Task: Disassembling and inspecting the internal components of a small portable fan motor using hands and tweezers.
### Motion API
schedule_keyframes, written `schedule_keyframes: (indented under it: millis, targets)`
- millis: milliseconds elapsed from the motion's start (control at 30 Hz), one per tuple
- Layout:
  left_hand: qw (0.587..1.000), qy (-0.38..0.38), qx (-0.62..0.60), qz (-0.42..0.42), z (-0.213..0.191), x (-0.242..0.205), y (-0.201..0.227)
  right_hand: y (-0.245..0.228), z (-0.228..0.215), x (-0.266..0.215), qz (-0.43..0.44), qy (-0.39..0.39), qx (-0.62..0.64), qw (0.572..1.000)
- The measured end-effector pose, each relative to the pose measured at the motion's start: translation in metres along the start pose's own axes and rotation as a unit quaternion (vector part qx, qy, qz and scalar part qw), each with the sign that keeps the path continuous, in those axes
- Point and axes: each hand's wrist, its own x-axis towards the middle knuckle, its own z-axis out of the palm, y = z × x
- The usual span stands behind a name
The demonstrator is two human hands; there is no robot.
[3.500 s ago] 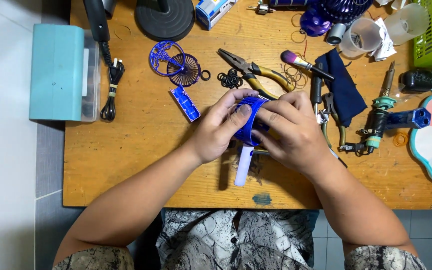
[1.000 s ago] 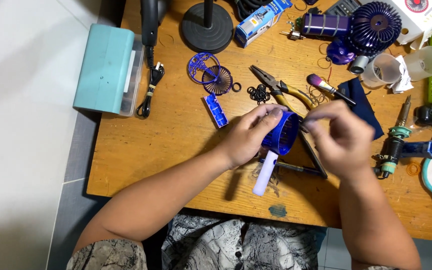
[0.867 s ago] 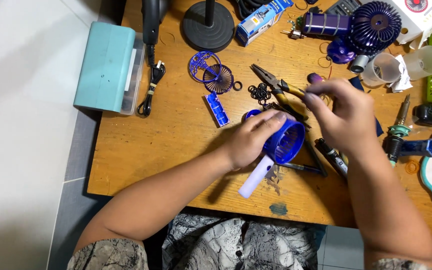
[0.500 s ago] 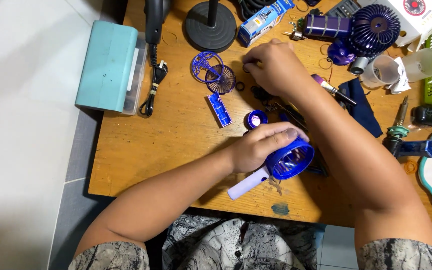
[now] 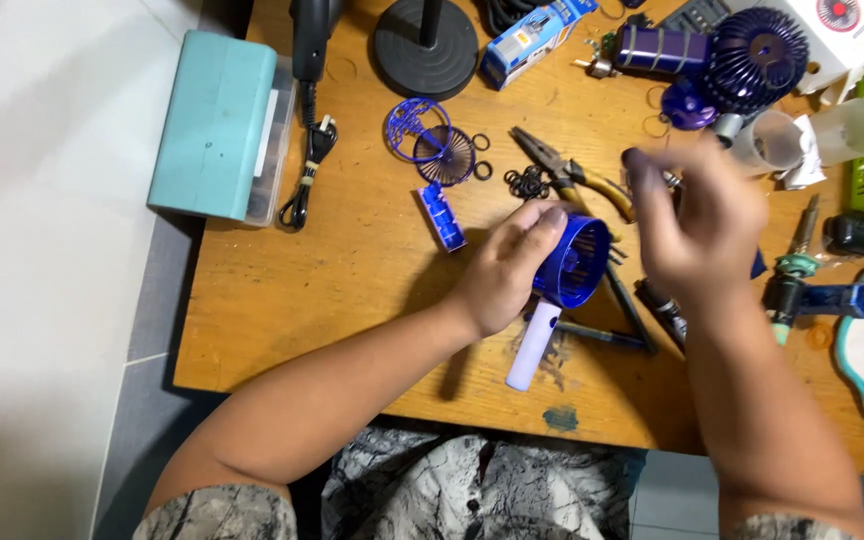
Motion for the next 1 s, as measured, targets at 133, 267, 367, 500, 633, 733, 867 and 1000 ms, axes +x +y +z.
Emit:
schedule_keyframes:
  millis: [133,267,367,500,633,733,867,1000]
  targets:
    - [0.990,0.046,0.134,0.002,-0.002,0.000,-0.013,0.025,0.010,-0.076,-0.004,-0.009,0.094,0.996]
    - [0.985,0.054,0.161,0.008,0.001,0.000,-0.016,0.014,0.019,-0.078,-0.012,-0.039,0.065,0.997]
    - [0.980,0.050,0.195,0.011,0.004,-0.001,-0.014,0.021,0.023,-0.088,-0.031,-0.044,0.050,0.997]
    - [0.968,0.041,0.247,0.004,0.007,-0.003,-0.006,0.010,0.022,-0.084,-0.043,-0.034,0.017,0.998]
    - [0.962,0.032,0.271,0.005,0.008,-0.004,-0.001,0.007,0.020,-0.083,-0.037,-0.029,0.007,0.999]
    - [0.968,0.035,0.248,0.018,0.007,-0.006,-0.002,0.006,0.021,-0.084,-0.035,-0.026,0.002,0.999]
    - [0.976,0.031,0.213,0.023,0.005,-0.006,-0.005,0.003,0.021,-0.082,-0.032,-0.013,0.006,0.999]
    - [0.980,0.021,0.198,0.025,0.004,-0.005,-0.004,-0.005,0.019,-0.074,-0.030,-0.008,0.014,0.999]
